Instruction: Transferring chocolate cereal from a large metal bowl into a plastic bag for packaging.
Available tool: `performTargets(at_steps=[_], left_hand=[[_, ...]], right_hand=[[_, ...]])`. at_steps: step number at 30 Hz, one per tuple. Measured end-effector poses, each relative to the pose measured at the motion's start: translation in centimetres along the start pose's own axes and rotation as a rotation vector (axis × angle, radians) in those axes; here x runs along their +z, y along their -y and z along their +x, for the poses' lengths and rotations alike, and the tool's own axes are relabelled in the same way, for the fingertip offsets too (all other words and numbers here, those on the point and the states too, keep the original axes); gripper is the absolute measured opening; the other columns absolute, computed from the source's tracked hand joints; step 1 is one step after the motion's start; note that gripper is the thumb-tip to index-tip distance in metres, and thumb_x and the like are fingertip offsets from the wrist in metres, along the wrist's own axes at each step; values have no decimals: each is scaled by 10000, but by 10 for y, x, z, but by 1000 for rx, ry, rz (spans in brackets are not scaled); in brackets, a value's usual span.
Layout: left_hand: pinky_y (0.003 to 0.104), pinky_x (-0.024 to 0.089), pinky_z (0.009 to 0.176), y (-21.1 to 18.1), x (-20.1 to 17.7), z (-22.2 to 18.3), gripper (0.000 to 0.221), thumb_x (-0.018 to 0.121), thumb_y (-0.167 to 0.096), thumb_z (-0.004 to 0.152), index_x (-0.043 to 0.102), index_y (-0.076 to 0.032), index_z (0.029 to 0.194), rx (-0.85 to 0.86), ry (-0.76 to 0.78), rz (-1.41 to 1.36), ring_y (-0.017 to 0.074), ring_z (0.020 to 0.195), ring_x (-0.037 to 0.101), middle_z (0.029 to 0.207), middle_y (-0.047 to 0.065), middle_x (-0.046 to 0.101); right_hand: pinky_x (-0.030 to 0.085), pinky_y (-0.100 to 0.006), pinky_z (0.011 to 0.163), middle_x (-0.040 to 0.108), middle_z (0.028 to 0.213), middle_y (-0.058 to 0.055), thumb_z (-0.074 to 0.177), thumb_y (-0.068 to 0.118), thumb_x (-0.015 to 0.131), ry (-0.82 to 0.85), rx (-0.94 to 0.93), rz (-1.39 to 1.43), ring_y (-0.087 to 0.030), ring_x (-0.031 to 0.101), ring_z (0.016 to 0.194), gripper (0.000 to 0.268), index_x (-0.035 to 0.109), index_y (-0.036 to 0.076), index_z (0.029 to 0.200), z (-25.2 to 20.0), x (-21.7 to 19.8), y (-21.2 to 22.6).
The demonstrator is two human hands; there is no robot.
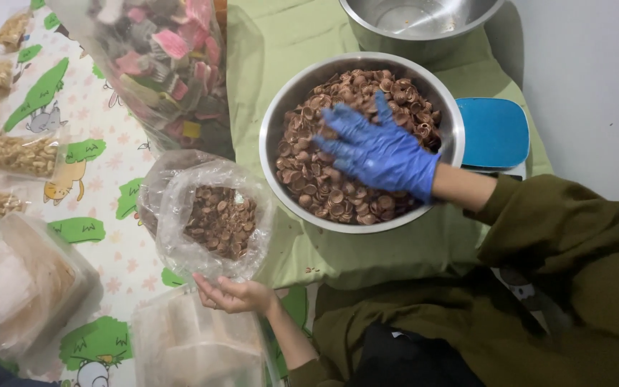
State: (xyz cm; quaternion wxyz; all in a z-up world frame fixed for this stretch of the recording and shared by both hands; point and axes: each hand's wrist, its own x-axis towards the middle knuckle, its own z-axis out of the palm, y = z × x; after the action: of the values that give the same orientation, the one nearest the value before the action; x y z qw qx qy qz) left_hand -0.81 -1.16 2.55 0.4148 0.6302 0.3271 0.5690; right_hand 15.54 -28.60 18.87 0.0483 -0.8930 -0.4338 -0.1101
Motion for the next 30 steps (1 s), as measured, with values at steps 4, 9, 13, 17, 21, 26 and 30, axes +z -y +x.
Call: performTargets(at_steps=[4,9,13,17,21,26,30], left_hand=[[473,324,1099,8,0,-1,391,467,-106,1038,522,10,1407,-3,-16,-23,337,1279,407,1336,207,425],[492,292,1107,6,-1,-2,390,466,-88,1041,537,11,1411,-7,-13,30,334,1251,408,1294,195,444],[500,295,1116,14,-1,-2,392,485,-94,1049,544,-7,1427,-11,-27,74,361,1263,433,1320,217,468],[470,325,1092,18,4,-3,375,508,-93,1043,576,-47,1408,-1,-76,57,301,1201,451,1280,177,492],[466,326,1095,30,2,-5,363,540,-85,1027,594,-50,1385,24,-98,59,318,1210,469,1255,175,504],[470,336,1092,25,1,-2,342,541,-115,1038,613,-46,1365,51,-109,42,299,1189,475,1246,172,511],[459,351,1117,30,2,-3,357,530,-86,1028,610,-13,1368,55,-96,-19,314,1237,464,1279,187,492]], right_hand=[[34,-652,1190,191,1700,-145,1091,511,282,49,40,75,-384,228,1520,600,249,304,1654,3,1,-25],[114,-719,1177,323,1657,-150,1056,570,327,124,224,109,-444,270,1511,513,418,450,1547,14,-15,-31],[259,-679,1165,448,1568,-204,1022,572,445,40,182,1,-503,397,1437,476,535,433,1468,12,-26,3],[346,-617,1152,504,1454,-181,969,302,594,-238,-44,278,-463,457,1378,352,631,302,1319,23,-7,72],[465,-576,1071,597,1276,-250,969,195,569,-190,-307,753,-498,572,1226,233,616,92,1172,52,18,149],[535,-481,1004,591,1233,-161,892,350,628,12,-125,585,-408,610,1184,321,654,133,1126,142,150,176],[564,-546,955,582,1307,-222,801,497,680,237,161,486,-446,644,1173,573,640,117,1228,222,230,188]])
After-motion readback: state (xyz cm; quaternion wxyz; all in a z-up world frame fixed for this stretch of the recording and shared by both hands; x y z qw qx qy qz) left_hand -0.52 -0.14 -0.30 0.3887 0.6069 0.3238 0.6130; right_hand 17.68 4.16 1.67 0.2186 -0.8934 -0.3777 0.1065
